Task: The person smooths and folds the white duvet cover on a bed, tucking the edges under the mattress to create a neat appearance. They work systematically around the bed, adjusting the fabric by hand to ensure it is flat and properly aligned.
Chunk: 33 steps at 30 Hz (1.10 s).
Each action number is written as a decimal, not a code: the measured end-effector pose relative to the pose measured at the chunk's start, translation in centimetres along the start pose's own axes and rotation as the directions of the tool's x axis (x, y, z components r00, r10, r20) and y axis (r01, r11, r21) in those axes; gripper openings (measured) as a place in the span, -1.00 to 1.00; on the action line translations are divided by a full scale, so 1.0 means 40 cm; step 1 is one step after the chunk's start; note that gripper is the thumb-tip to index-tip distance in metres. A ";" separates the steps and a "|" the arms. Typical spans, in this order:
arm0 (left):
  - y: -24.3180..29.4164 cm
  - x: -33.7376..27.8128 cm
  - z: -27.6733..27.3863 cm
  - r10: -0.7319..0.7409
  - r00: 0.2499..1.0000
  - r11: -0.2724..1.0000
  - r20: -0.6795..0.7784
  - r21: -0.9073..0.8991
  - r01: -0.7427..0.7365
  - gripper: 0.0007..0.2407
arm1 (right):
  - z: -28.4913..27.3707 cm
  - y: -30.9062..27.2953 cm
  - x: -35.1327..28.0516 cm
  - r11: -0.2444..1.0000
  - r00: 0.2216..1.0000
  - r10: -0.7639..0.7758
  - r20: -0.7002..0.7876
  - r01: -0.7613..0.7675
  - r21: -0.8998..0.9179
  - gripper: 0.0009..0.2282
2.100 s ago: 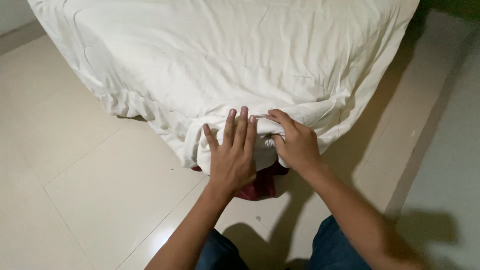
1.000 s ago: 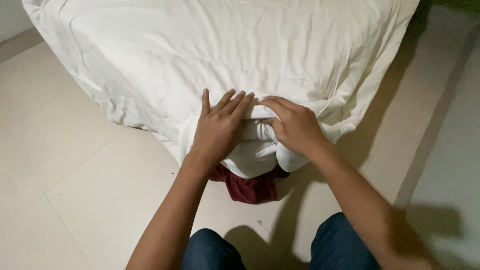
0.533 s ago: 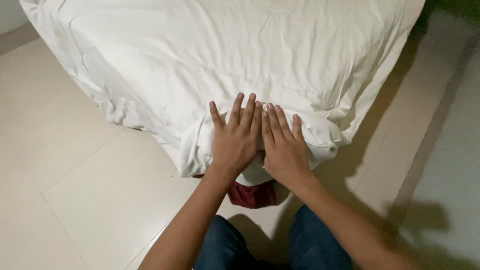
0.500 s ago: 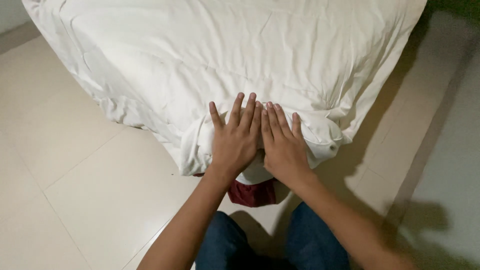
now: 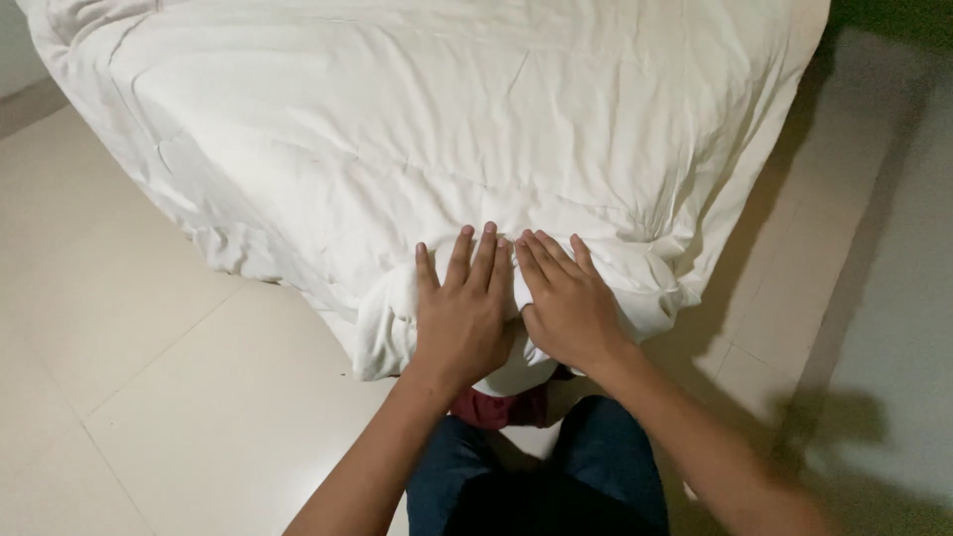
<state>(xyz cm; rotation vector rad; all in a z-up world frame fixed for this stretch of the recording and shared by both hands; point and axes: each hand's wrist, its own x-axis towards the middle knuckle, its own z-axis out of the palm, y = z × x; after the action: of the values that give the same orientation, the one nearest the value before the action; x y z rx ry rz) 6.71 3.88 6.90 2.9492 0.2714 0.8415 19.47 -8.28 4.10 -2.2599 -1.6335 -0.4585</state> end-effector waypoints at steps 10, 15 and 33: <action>-0.043 0.012 0.049 0.180 0.978 0.977 -0.109 0.132 -0.165 -0.65 | -0.065 0.001 0.017 0.996 0.995 -0.070 0.072 0.074 -0.054 -0.42; -0.084 0.080 -0.038 0.253 0.954 0.966 0.163 -0.098 -0.240 -0.70 | -0.166 0.002 0.074 0.996 0.981 -0.025 0.192 0.009 0.083 -0.51; -0.133 0.180 0.017 -0.090 0.960 0.959 0.266 -0.238 0.156 -0.76 | -0.024 -0.055 0.015 0.971 0.982 -0.123 -0.147 0.150 0.187 -0.49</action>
<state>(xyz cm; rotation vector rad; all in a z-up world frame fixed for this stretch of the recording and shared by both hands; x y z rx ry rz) 12.28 10.44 9.48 2.7218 0.3028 0.4400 17.47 -7.54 5.37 -1.9397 -1.6920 -0.4492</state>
